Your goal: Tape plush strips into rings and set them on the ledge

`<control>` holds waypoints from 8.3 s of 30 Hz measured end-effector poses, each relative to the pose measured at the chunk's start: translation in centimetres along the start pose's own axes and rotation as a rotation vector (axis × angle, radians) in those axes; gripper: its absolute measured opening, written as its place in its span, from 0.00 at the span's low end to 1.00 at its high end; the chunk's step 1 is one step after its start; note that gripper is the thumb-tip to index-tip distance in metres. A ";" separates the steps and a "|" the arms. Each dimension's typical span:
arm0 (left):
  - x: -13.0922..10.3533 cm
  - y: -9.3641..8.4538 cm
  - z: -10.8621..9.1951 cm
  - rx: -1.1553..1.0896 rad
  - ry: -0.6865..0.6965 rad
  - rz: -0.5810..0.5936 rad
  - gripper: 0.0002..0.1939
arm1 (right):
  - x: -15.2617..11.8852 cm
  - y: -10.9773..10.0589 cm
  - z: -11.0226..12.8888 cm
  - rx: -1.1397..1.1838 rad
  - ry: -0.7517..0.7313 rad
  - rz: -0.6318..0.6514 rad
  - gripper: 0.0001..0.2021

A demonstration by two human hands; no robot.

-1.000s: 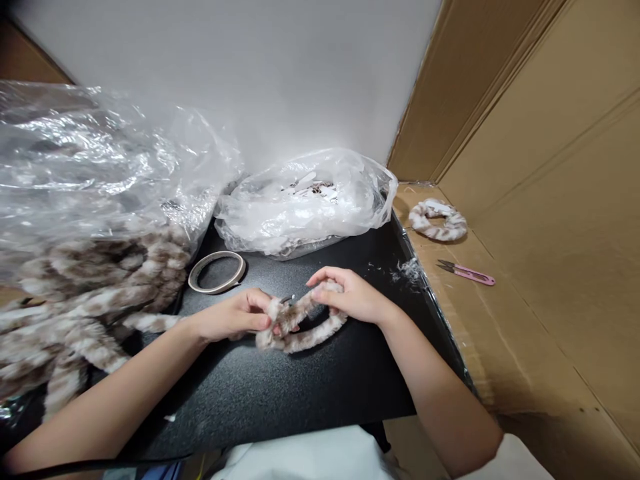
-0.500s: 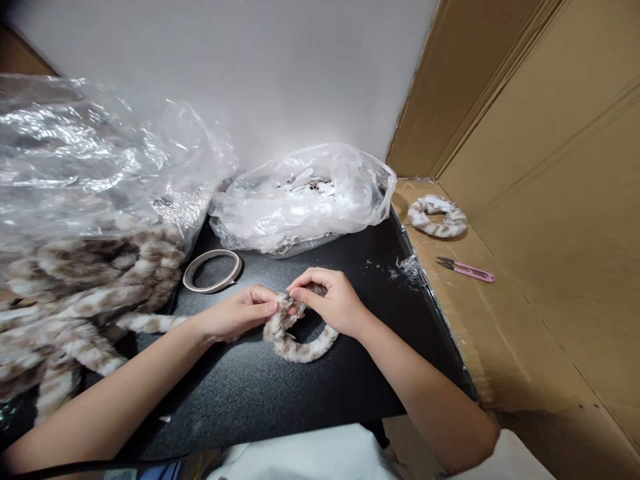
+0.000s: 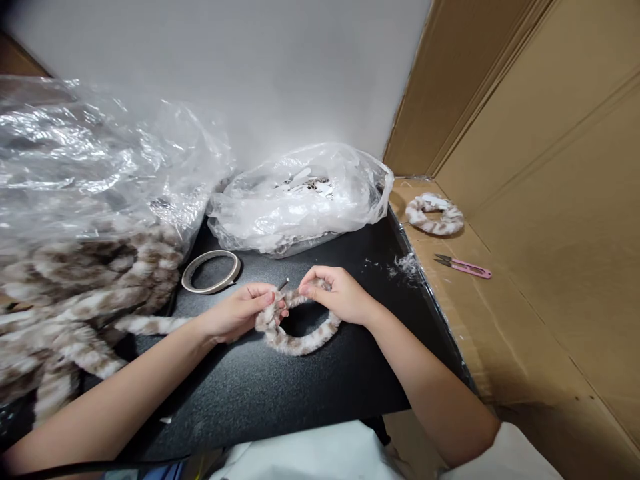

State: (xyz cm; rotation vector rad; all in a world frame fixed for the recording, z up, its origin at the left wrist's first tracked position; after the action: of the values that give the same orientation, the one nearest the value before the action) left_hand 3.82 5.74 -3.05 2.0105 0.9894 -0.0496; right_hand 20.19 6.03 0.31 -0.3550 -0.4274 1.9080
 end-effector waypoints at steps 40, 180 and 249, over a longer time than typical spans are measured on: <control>0.4 -0.1 -0.2 -0.041 0.245 -0.172 0.13 | -14.6 -21.3 -12.0 -1.184 0.350 -0.612 0.12; 0.1 0.7 0.0 0.131 0.294 -0.139 0.16 | -9.7 -16.5 -3.1 -1.206 0.195 -0.854 0.09; -12.2 -2.0 -8.9 2.030 0.177 -1.014 0.19 | 8.6 10.1 6.1 -0.588 -0.032 -0.096 0.06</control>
State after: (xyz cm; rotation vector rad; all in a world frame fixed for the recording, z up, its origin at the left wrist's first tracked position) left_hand -8.57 5.14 5.73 2.5963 2.4799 -2.1919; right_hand 6.17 9.82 0.79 -0.6729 -1.0125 1.6672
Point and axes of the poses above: each hand's wrist, its own x-axis towards the middle knuckle, its own y-axis out of the palm, z = x × y, the point moved 5 cm from there along x, towards the middle knuckle, and after that the axes turned 14 degrees about -x, right-handed, at the moved point
